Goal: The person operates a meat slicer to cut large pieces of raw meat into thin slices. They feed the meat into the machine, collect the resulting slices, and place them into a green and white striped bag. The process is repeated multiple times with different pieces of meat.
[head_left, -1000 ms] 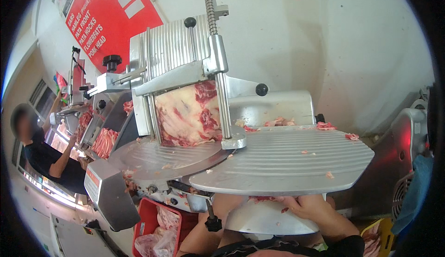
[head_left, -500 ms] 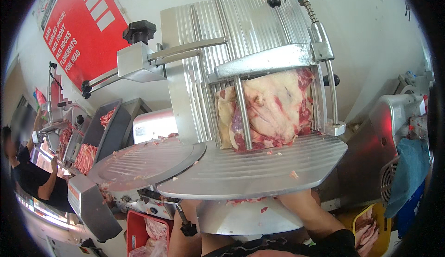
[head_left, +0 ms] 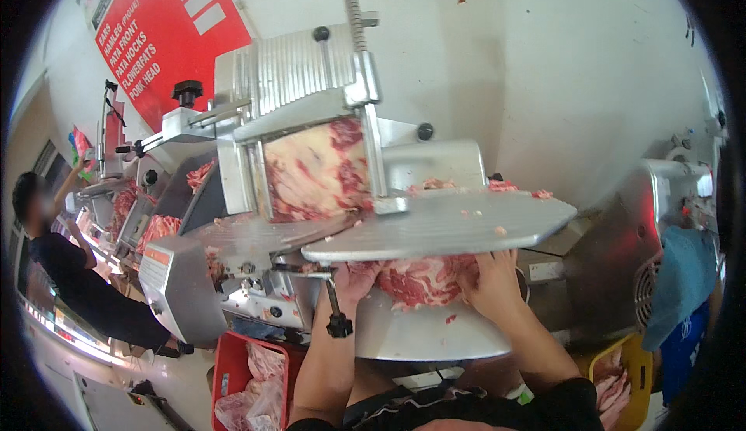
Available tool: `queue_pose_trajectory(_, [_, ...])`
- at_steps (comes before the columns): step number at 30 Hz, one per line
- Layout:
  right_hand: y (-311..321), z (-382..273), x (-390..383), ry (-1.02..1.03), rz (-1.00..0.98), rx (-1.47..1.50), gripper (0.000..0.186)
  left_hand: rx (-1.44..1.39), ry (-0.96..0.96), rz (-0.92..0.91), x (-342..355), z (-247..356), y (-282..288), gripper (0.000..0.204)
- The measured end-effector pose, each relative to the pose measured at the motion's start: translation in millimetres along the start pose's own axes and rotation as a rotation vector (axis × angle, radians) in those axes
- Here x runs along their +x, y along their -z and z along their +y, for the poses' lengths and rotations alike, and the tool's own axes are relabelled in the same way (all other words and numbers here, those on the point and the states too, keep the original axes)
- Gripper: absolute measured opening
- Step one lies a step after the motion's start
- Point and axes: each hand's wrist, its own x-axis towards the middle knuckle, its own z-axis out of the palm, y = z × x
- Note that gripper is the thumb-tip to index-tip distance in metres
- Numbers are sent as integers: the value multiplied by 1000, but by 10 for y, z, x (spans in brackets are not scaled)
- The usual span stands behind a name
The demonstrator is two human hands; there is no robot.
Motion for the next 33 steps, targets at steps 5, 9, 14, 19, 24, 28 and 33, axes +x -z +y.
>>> queue_pose_trajectory(5, [111, -84, 108, 9, -50, 174, 57, 227, -115, -37, -107, -12, 132, 33])
queue_pose_trajectory(9, [172, -334, 213, 7, -61, 577, 51, 861, -105, -264, -412, -162, -340, 35])
queue_pose_trajectory(14, [111, -223, 233, -261, -134, 697, 38, 1397, -463, -416, -352, -344, -618, 37])
queue_pose_trajectory(19, [116, -24, 62, -184, -86, -44, 43, 1790, -361, -155, -236, -22, -263, 42])
queue_pose_trajectory(24, [-12, -275, -24, 304, -63, 6, 49, 839, -410, -116, -45, 73, -180, 47])
queue_pose_trajectory(28, [-79, -412, -129, 306, -158, -53, 57, -70, -116, -215, 260, 164, -210, 27])
queue_pose_trajectory(33, [-100, -313, -131, 326, -163, -41, 58, -80, 70, -160, 204, 132, -301, 20])
